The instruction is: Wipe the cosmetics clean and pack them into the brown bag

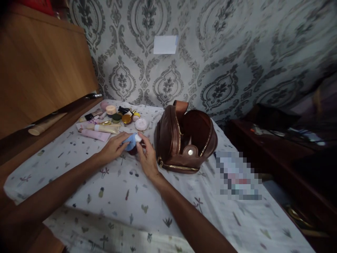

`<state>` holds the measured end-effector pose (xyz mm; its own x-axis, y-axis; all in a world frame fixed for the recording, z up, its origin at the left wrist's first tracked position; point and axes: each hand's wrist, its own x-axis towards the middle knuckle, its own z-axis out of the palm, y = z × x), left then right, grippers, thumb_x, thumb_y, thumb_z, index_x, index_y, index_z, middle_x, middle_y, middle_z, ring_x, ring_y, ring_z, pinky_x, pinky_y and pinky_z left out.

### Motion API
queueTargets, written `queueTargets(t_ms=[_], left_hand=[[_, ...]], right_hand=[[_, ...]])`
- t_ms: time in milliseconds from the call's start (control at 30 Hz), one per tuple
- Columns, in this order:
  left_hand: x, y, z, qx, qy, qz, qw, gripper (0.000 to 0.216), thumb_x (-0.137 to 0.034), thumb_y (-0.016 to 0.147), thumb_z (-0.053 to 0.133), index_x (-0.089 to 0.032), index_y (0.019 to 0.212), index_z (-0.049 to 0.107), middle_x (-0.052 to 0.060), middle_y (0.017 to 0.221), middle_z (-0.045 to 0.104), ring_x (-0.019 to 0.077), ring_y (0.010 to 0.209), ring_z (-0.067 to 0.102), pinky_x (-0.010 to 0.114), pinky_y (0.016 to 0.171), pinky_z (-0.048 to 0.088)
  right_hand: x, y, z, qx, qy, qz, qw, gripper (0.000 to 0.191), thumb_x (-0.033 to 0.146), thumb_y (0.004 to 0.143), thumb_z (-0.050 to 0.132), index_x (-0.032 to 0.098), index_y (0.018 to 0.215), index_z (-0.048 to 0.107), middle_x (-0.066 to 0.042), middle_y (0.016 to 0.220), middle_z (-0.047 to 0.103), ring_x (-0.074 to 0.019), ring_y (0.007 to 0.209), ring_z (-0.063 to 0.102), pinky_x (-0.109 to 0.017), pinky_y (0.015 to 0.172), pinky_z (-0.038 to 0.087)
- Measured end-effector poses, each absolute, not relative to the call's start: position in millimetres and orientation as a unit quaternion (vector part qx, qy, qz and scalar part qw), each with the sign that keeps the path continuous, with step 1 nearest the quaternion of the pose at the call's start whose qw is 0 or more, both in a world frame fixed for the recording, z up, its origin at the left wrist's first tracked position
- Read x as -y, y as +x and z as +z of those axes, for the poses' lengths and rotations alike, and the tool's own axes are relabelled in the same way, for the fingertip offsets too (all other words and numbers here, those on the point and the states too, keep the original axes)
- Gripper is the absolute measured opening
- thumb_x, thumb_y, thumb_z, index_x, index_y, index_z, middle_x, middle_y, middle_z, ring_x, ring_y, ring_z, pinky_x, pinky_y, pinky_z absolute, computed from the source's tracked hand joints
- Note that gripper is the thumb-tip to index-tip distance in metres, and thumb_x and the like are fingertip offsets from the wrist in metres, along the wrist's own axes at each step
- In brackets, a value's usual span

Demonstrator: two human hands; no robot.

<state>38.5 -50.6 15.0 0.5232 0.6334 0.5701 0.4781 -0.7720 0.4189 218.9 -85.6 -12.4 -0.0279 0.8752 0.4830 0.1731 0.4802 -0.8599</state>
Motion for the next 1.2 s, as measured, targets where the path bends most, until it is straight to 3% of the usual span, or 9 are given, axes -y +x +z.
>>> queueTargets(t_ms=[333,567,1000,1200], left_hand=[[47.7,36.1,5.4,-0.389,0.903,0.179,-0.035,0.028,-0.022,0.099,0.038,-0.016,0.122,0.054,0.009,0.102,0.063,0.0214,0.091,0.062,0.032,0.076,0.051],[45.7,31.4,15.8,-0.406,0.909,0.046,-0.077,0.024,-0.017,0.098,0.039,-0.016,0.113,0.059,0.01,0.104,0.061,0.0237,0.095,0.06,0.034,0.076,0.051],[42.4,25.4,12.8,-0.374,0.92,0.083,-0.081,0.031,-0.012,0.095,0.043,-0.019,0.119,0.06,0.01,0.108,0.063,0.023,0.099,0.061,0.033,0.077,0.051],[46.5,29.6,6.6,-0.362,0.892,0.269,0.019,0.035,-0.02,0.096,0.047,-0.02,0.131,0.051,0.008,0.118,0.065,0.021,0.106,0.063,0.032,0.088,0.052]], right_hand=[[81.8,227.6,-10.5,0.577,-0.416,0.276,0.646,0.024,0.042,0.093,0.058,0.022,0.105,0.059,-0.003,0.097,0.065,-0.0169,0.09,0.061,-0.03,0.082,0.052],[79.7,230.5,-12.3,0.582,-0.405,0.295,0.64,0.026,0.041,0.092,0.06,0.022,0.111,0.06,-0.005,0.107,0.067,-0.0184,0.098,0.063,-0.032,0.085,0.052],[88.2,225.8,0.8,0.579,-0.439,0.287,0.623,0.023,0.041,0.081,0.072,0.021,0.093,0.067,-0.003,0.095,0.07,-0.0187,0.088,0.064,-0.03,0.074,0.054],[85.8,230.4,-5.2,0.594,-0.422,0.282,0.624,0.033,0.044,0.091,0.06,0.021,0.115,0.064,-0.006,0.111,0.069,-0.0199,0.099,0.064,-0.031,0.079,0.055]])
